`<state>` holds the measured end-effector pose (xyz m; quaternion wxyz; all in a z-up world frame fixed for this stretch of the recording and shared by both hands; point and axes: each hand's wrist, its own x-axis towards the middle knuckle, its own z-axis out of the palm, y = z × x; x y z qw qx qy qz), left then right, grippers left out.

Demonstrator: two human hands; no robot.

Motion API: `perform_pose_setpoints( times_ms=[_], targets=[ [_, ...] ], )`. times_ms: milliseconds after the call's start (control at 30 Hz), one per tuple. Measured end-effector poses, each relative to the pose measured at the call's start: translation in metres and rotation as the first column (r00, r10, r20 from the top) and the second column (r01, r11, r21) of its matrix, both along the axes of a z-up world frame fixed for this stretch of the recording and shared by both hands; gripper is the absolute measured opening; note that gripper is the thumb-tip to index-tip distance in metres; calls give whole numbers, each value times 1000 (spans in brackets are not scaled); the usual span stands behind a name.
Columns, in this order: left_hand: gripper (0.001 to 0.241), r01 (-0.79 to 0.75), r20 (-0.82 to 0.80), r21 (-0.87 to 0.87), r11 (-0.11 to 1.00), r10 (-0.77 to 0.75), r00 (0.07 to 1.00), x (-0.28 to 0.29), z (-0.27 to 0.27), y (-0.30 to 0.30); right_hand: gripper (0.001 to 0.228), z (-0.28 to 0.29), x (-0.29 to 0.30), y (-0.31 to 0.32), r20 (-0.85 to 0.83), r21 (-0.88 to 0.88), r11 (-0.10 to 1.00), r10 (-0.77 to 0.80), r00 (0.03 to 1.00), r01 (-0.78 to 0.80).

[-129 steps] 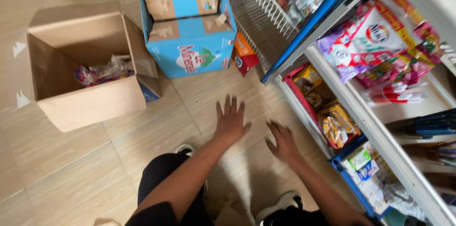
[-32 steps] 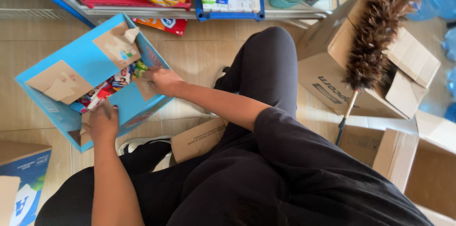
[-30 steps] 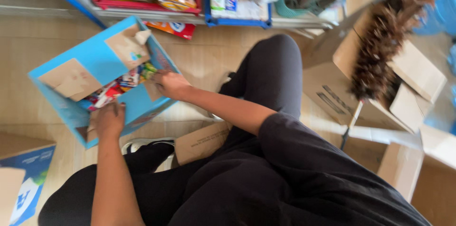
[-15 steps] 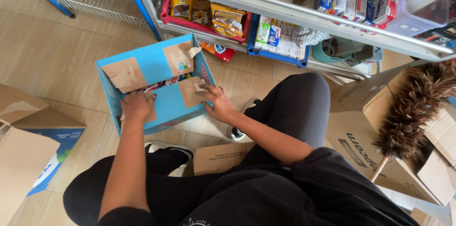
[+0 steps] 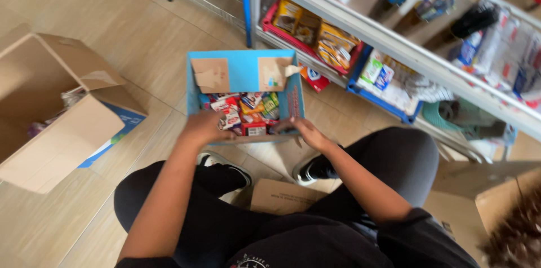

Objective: The person sits on the floor and packs various snack items, including small packets and larger boxes, into a cardboard box. They handle the items one by one, arranging them inside the box.

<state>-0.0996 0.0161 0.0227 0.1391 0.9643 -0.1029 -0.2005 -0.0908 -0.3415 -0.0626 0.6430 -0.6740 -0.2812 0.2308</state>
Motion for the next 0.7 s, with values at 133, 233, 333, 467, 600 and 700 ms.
perform_pose_setpoints(
  times_ms=[133,233,333,467,600,700],
  targets=[
    [94,-7,-224,52,999,19,974,-32,-26,-9,67,24,-14,10,224,-467,878,237,946,-109],
    [124,29,-67,130,991,-20,998,-56,-52,-23,100,38,-30,33,318,-732,681,341,885,0],
    [134,38,40,269,962,-51,998,-60,-73,-41,114,45,-33,57,253,-872,487,367,895,46],
    [88,-51,186,508,860,-51,981,-50,-100,-67,100,37,-9,81,126,-985,167,474,872,52],
    [58,-5,119,567,824,-76,990,-50,-128,-75,98,13,12,87,61,-986,167,499,864,-27],
    [24,-147,342,546,825,-59,938,-52,-142,-73,85,-4,17,84,18,-986,150,534,845,-73]
  ],
)
